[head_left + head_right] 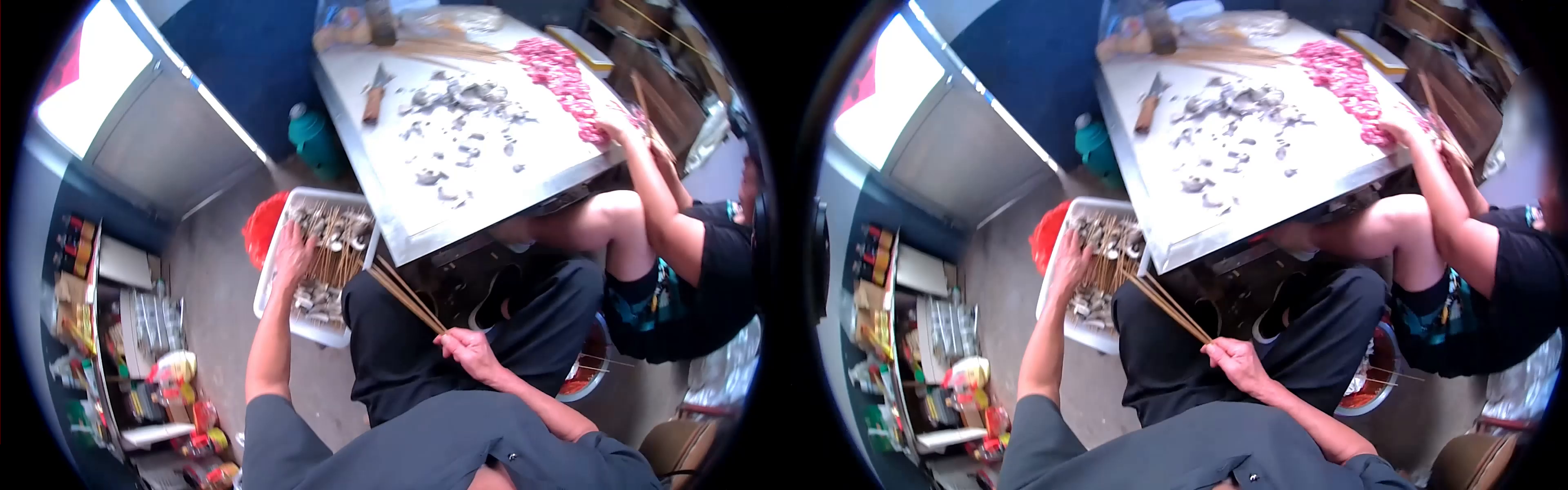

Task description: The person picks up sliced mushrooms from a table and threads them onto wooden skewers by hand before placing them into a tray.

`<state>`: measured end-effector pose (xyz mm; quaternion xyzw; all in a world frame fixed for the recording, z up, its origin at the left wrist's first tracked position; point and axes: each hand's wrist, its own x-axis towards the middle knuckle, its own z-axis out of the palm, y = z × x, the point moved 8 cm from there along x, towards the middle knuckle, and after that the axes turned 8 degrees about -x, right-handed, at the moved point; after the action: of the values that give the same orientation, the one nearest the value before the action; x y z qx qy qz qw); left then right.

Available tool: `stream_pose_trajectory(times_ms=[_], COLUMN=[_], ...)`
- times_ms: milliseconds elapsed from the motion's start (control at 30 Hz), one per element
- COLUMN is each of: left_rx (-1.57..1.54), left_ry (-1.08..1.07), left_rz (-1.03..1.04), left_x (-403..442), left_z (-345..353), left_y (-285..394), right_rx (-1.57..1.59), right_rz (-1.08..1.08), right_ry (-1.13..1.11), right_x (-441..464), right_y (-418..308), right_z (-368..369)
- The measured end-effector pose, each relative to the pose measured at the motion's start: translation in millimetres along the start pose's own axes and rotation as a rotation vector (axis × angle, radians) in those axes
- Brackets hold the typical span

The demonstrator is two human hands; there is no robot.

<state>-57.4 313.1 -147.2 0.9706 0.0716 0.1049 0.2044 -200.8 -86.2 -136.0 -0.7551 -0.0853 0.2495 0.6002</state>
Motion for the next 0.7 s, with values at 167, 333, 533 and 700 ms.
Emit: stream_pose_trajectory(times_ms=[167,333,533,700], left_rx=[-0.156,-0.265,-0.549,-0.554], left_ry=[0.173,0.303,0.216,0.105], left_rz=[0.106,0.401,0.424,0.571], left_x=[0.1,11.0,66.2,130.2], left_z=[-33.3,-86.7,-92.9,-51.5], left_y=[38.9,166.7,260.7,316.9], right_rx=[-0.025,-0.023,-0.024,0.012], right_rz=[-0.029,-0.029,-0.009,0.009], right_ry=[0.019,0.028,-0.002,-0.053], right_x=[-14.2,-16.8,-17.1,-13.4], right_y=[12.7,27.2,17.7,32.3], right_z=[-4.9,-10.2,-12.2,-21.8])
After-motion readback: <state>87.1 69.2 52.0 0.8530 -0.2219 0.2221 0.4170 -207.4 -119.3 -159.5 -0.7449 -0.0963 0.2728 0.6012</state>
